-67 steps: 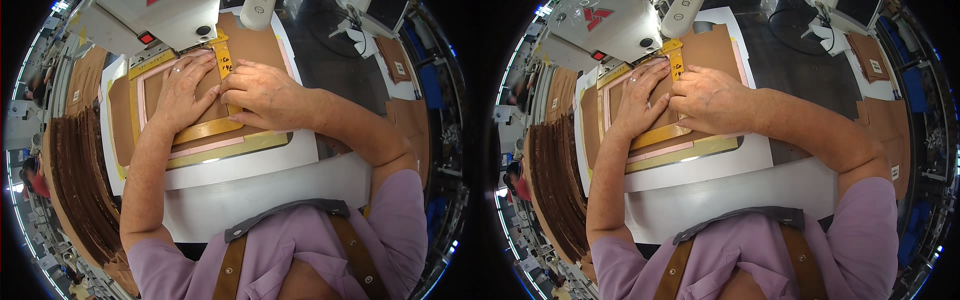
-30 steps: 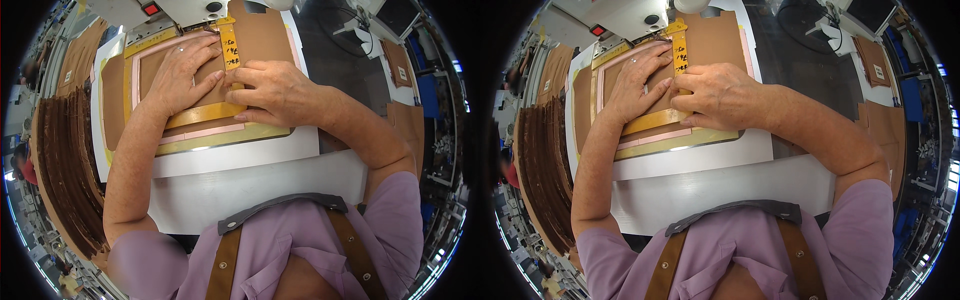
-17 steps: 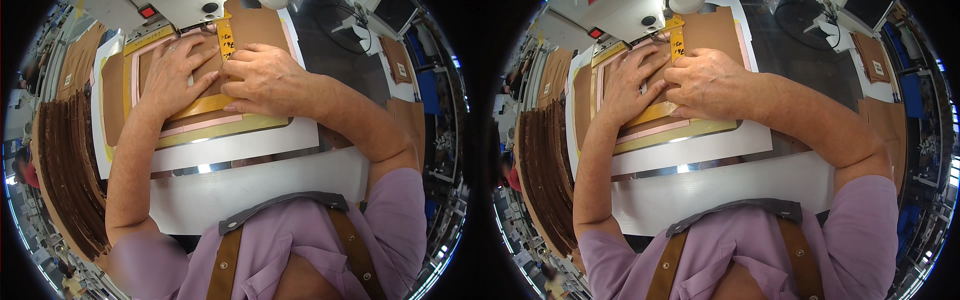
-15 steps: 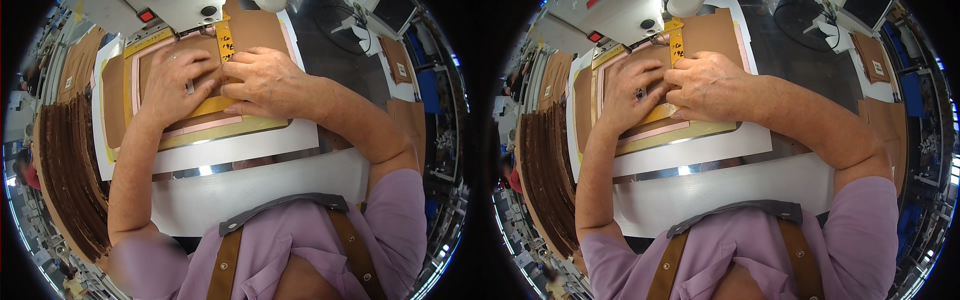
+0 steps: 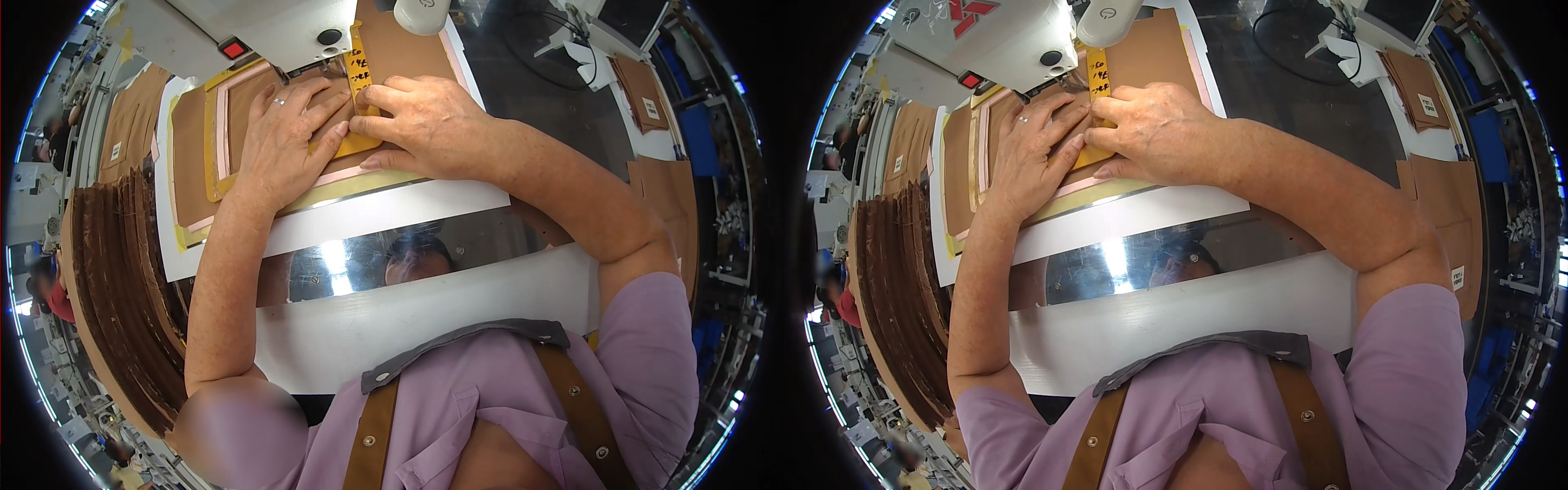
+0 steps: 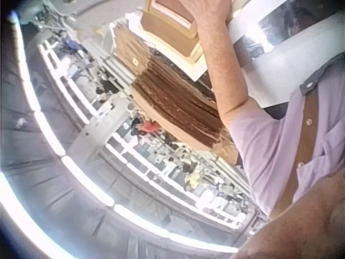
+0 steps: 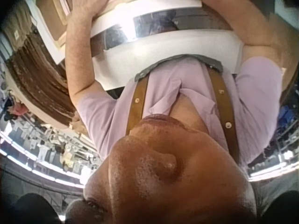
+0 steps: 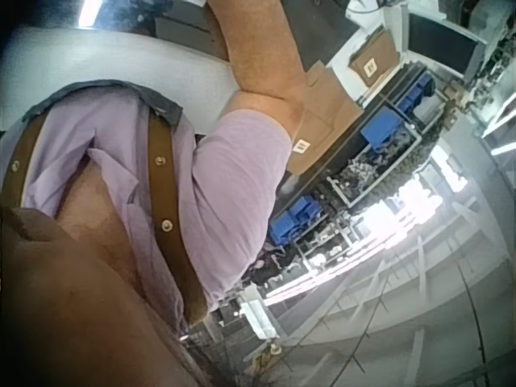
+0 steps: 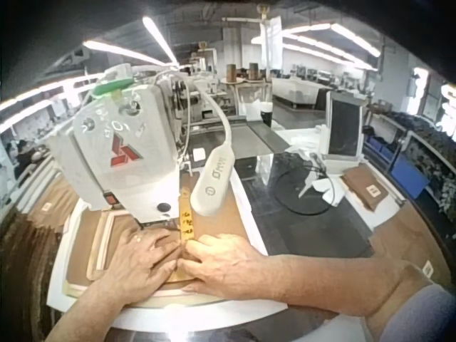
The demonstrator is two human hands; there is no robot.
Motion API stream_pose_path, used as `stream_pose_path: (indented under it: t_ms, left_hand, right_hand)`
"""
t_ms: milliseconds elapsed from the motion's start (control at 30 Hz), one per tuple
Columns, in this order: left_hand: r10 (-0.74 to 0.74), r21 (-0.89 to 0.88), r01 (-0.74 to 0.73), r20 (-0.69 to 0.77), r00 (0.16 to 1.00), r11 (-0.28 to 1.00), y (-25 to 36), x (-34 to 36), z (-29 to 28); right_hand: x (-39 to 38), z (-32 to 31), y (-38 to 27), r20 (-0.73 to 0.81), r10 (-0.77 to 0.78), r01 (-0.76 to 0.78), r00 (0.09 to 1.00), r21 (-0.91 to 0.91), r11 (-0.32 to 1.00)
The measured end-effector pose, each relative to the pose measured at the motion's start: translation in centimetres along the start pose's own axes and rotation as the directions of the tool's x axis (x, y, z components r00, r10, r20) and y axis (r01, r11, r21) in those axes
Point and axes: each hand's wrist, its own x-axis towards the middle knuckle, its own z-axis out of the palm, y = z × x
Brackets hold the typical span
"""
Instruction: Sewing leather patches onto larger leather panels using an industrial sewing machine.
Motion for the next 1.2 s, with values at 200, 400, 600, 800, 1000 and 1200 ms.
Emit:
stream_pose_path:
  t_ms: [200,400,600,800,1000,1200]
  left_hand:
    - [-0.016,-0.145,0.028,0.087,0.996,0.989,-0.5,-0.4,-0.8]
    - [-0.022,-0.174,0.023,0.010,1.000,0.984,-1.5,0.0,0.4]
    - [-0.080,-0.204,0.066,-0.060,0.995,0.977,-2.4,0.9,1.3]
    - [-0.085,-0.117,0.070,-0.127,0.988,0.991,-3.3,2.0,1.8]
    - [-0.115,-0.165,0.096,-0.105,0.988,0.982,-3.0,1.6,1.4]
    - [-0.156,-0.107,0.139,-0.174,0.972,0.984,-3.3,-2.8,-0.5]
  right_hand:
    - [0.0,0.3,1.4,0.034,0.050,-0.050,0.998,0.017,0.999]
    - [0.4,0.6,3.0,0.064,0.099,-0.103,0.993,0.050,0.993]
    - [1.4,0.6,3.4,0.142,0.176,-0.184,0.974,0.047,0.982]
    - [1.8,1.2,4.2,0.101,0.227,-0.228,0.969,-0.002,0.974]
    - [1.7,1.3,3.6,0.142,0.257,-0.263,0.956,0.026,0.964]
    - [0.8,1.8,3.3,0.116,0.278,-0.281,0.953,0.011,0.960]
